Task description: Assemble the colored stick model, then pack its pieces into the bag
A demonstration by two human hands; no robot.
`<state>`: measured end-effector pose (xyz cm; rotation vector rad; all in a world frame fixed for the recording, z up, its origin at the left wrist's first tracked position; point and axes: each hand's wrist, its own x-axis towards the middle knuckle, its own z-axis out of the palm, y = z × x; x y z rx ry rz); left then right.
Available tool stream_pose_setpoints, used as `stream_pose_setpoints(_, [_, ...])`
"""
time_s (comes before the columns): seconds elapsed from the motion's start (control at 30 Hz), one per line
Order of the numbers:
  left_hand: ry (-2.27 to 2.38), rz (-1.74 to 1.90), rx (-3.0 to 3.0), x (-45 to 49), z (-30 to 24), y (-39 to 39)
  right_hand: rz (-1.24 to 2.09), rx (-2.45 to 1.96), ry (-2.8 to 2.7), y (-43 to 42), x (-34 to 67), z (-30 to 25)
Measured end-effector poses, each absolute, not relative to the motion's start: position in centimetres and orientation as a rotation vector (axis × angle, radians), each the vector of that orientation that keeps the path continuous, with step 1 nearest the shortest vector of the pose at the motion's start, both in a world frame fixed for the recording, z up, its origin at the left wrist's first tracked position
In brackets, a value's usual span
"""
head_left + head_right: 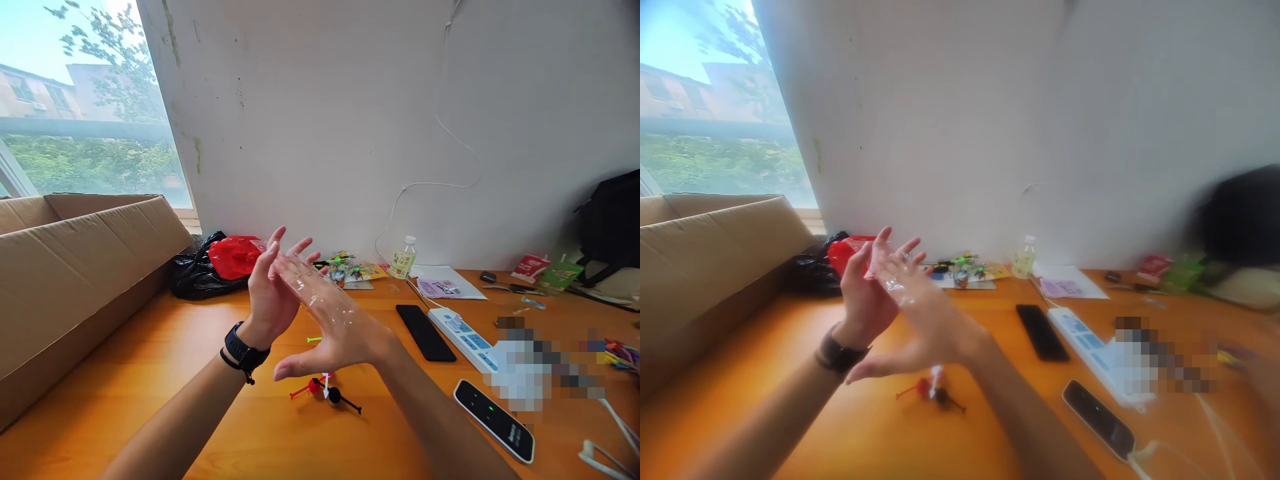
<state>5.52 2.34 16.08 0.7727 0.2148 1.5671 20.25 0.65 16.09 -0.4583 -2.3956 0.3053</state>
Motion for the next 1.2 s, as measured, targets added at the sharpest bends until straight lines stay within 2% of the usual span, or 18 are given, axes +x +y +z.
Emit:
stream_pose_setpoints(0.3, [0.208,1.451,0.817,7.3,15.8,0.8,0.302,-0.504,-2.367,1.0,20.1,16.0])
stream_pose_setpoints(0.77, [0.220,1.573,0.806,5.2,15.6,2.5,0.388,-0.488,-2.406,0.5,19.9,15.9])
stream_pose_setpoints(0.9, [0.214,1.561,0.850,5.2,15.9,2.4,0.602,-0.425,-2.332,1.2,20.2,16.0])
stream_pose_setpoints(1.1, [0.148,1.570,0.775,5.5,16.2,2.3,1.145,-0.155,-1.954,2.0,20.3,16.6])
stream_pose_setpoints(1.2, [0.124,1.513,0.806,5.7,16.0,2.1,1.185,-0.162,-1.896,1.7,20.0,16.8])
